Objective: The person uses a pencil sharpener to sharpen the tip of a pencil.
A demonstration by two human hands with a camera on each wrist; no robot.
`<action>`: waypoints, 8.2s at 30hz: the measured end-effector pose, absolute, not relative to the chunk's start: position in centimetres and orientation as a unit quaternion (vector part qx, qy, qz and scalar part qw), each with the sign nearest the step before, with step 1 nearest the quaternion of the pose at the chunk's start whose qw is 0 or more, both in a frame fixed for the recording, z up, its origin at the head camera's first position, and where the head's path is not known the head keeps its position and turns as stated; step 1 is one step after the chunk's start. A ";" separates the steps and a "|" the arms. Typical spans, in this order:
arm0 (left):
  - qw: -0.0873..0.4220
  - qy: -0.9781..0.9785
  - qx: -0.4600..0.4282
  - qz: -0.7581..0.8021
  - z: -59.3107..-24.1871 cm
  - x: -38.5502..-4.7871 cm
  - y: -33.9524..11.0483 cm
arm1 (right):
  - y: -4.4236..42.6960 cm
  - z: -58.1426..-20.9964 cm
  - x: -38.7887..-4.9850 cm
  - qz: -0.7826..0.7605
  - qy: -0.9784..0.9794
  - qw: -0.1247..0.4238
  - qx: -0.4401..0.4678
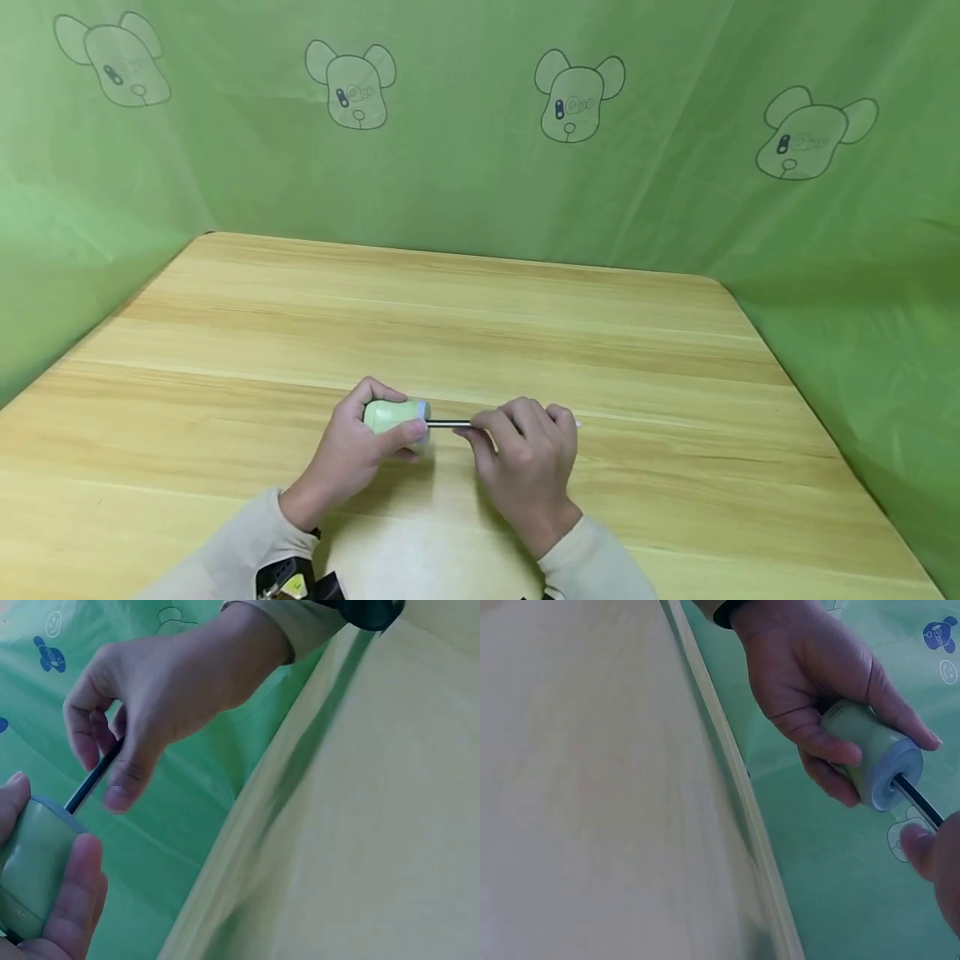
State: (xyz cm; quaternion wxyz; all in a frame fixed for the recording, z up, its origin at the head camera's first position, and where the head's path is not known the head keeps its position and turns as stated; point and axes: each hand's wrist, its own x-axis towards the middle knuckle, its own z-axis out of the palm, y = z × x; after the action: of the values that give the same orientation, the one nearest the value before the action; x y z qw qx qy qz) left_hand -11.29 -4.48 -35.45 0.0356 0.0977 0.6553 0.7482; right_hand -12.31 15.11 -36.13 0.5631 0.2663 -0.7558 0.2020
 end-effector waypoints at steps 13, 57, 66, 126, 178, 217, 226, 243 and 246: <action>0.032 0.719 0.127 0.682 -35.8 -11.1 -5.1 | 15.0 -36.4 -12.3 0.182 -0.744 0.583 0.272; -0.070 0.757 0.128 0.637 -35.8 -11.4 -5.2 | 18.4 -36.6 -13.4 0.284 -0.812 0.419 0.290; -0.038 0.728 0.131 0.672 -35.4 -11.5 -5.8 | 18.0 -35.0 -14.0 0.324 -0.664 0.538 0.405; -0.019 0.679 0.108 0.726 -34.9 -12.0 -6.0 | 18.2 -35.2 -13.5 0.250 -0.734 0.524 0.353; 0.007 0.686 0.091 0.722 -35.0 -11.6 -5.6 | 18.0 -35.4 -13.1 0.281 -0.759 0.471 0.351; -0.048 0.734 0.134 0.664 -35.3 -11.2 -4.8 | 17.2 -34.7 -11.3 0.219 -0.872 0.369 0.234; -0.028 0.683 0.118 0.721 -35.3 -10.9 -4.3 | 16.5 -35.3 -11.8 0.219 -0.782 0.510 0.283; -0.026 0.701 0.121 0.702 -35.5 -10.8 -4.3 | 16.3 -35.8 -11.8 0.199 -0.780 0.529 0.269; -0.035 0.704 0.128 0.698 -35.5 -10.8 -4.3 | 16.3 -35.7 -11.8 0.205 -0.786 0.516 0.273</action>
State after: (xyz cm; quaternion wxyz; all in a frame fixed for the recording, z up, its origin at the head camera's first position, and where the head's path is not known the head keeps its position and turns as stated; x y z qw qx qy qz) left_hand -10.78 -4.28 -35.48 -0.0350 0.1275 0.7040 0.6978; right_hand -11.81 16.30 -35.69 0.5155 0.2727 -0.7862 0.2045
